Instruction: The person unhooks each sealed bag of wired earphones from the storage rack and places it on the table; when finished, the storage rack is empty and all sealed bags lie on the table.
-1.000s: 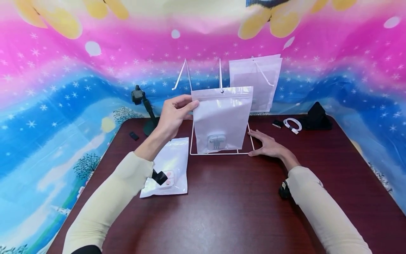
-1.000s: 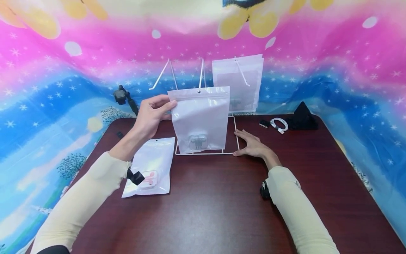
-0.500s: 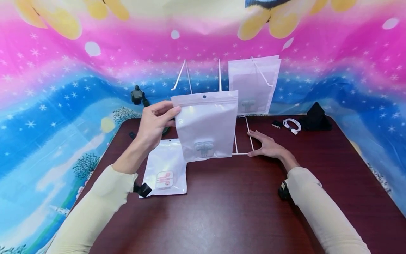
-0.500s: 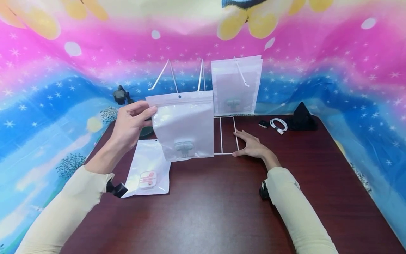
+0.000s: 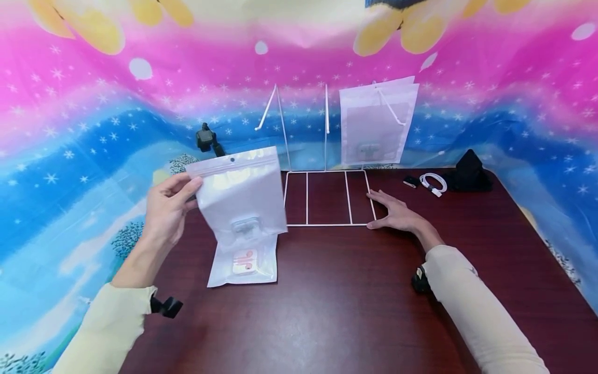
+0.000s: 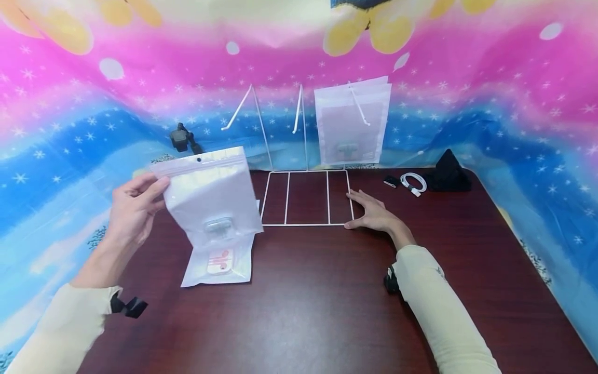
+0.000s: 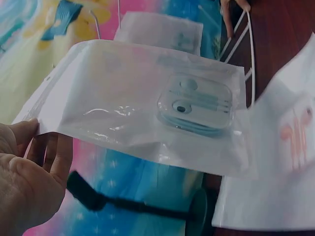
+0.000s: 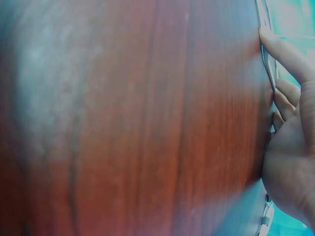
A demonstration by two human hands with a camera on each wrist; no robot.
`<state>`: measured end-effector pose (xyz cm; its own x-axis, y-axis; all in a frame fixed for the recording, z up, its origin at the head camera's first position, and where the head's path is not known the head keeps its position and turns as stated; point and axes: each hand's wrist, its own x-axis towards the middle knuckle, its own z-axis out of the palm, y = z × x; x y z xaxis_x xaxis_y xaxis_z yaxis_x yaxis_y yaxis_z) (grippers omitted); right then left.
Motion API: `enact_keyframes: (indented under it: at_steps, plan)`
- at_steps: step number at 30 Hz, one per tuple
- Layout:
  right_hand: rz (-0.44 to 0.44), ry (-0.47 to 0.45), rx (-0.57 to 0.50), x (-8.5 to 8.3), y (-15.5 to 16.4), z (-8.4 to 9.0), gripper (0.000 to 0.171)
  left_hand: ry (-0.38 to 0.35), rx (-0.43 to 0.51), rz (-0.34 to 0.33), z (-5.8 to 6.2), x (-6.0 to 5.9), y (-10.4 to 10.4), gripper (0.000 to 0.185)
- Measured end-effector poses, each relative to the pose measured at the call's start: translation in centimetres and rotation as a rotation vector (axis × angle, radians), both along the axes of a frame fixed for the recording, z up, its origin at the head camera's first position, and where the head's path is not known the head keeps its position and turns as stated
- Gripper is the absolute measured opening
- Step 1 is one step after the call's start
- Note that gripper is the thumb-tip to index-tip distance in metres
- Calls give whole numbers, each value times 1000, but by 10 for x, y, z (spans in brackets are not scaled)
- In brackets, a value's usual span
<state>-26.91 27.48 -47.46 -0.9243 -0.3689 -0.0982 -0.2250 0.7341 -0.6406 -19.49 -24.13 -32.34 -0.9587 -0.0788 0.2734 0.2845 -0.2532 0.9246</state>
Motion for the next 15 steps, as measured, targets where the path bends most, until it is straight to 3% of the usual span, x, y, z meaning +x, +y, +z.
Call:
enact_keyframes:
  at_steps: [5,15]
  plan:
    - [4,1,-4,0,1,1,99,-22,56,42,-2,3,-29,9]
    - [9,10,2,-1,1,0,99,-25,177,218,7,14,-84,12]
